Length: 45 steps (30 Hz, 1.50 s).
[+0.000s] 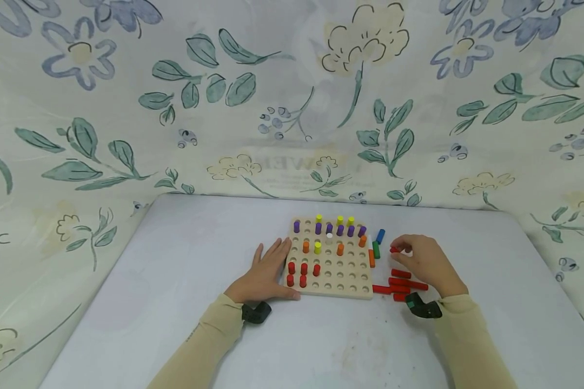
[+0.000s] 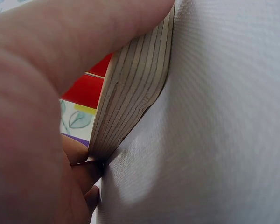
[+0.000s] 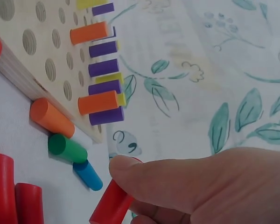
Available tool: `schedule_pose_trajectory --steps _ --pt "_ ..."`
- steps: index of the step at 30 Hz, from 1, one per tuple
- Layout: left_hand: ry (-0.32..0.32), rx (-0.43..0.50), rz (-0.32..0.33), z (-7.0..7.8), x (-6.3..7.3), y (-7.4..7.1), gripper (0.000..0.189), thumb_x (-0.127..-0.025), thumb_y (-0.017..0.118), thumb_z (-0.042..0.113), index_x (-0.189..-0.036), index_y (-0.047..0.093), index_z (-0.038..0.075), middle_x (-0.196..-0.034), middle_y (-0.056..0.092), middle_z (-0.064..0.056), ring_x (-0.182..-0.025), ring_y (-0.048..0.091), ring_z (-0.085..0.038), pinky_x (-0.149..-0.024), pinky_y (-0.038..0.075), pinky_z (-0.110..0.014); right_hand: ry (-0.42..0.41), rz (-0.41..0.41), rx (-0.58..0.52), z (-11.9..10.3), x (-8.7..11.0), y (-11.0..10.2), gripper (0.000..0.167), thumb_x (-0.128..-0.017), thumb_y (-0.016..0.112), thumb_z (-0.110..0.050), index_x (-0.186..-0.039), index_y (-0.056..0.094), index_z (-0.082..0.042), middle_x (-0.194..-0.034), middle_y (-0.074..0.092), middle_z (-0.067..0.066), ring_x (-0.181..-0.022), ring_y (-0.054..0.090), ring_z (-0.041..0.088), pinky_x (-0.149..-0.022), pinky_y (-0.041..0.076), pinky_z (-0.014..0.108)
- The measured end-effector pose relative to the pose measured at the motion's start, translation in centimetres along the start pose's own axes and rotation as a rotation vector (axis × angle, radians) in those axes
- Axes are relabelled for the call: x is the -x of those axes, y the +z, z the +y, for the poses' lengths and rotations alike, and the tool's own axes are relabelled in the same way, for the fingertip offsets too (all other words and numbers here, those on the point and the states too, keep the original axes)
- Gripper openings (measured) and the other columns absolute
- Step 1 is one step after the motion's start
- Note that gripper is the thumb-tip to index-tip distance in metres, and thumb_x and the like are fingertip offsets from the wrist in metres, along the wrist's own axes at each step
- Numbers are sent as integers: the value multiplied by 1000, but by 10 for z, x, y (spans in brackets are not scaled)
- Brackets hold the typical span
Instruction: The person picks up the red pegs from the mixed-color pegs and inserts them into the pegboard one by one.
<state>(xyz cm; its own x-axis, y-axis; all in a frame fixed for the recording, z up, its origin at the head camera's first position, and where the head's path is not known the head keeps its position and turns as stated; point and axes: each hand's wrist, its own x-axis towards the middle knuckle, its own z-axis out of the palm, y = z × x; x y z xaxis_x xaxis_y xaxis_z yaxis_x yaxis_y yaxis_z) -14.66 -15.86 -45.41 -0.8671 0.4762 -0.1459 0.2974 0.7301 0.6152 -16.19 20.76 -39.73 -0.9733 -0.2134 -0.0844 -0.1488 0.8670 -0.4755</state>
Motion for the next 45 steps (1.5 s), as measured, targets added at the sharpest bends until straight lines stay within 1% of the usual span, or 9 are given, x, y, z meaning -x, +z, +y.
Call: schedule_pose_trajectory --steps 7,14,20,26,31,38,45 --pt "-15 -11 1 0 0 1 122 -75 83 52 -161 12 3 -168 12 -11 -155 1 -28 -119 -13 -56 -14 21 -6 -6 2 0 27 -93 73 -15 -116 70 -2 -106 69 13 -100 58 33 -87 55 49" --pt "-7 -5 4 1 1 1 122 -75 83 53 -161 12 3 -168 12 -11 -155 1 -29 -119 -13 -56 -23 32 -26 -11 2 1 28 -93 73 -16 -117 69 -2 -108 69 14 -103 58 35 -89 54 51" --pt "-4 -3 -1 3 3 -2 122 -75 82 53 -161 12 3 -168 11 -11 -155 1 -29 -119 -13 -56 -29 39 -11 -18 3 1 28 -92 74 -16 -116 70 -2 -107 69 13 -103 59 34 -89 54 50" --pt "-5 6 -2 1 2 -1 122 -75 82 54 -161 11 3 -168 11 -11 -155 1 -29 -119 -13 -56 -36 45 -7 -22 3 2 28 -92 75 -16 -116 69 -3 -107 69 13 -102 58 33 -89 54 50" --pt "-5 3 -2 0 2 0 123 -75 82 54 -161 11 4 -168 11 -10 -155 0 -28 -119 -13 -56 -56 56 -10 -25 5 3 27 -92 75 -15 -115 69 -3 -106 69 12 -100 59 32 -88 54 50" --pt "-8 0 -2 1 1 0 122 -75 83 52 -161 11 4 -168 11 -10 -155 0 -28 -119 -13 -56 -93 86 -15 -30 6 6 22 -91 76 -14 -109 70 -3 -104 70 12 -100 60 33 -87 54 50" --pt "-14 2 -3 3 2 -1 122 -75 84 51 -161 11 4 -169 11 -10 -155 0 -28 -119 -14 -56 -88 73 -15 -35 7 13 27 -90 76 -16 -114 71 -5 -106 68 12 -101 59 33 -86 56 48"
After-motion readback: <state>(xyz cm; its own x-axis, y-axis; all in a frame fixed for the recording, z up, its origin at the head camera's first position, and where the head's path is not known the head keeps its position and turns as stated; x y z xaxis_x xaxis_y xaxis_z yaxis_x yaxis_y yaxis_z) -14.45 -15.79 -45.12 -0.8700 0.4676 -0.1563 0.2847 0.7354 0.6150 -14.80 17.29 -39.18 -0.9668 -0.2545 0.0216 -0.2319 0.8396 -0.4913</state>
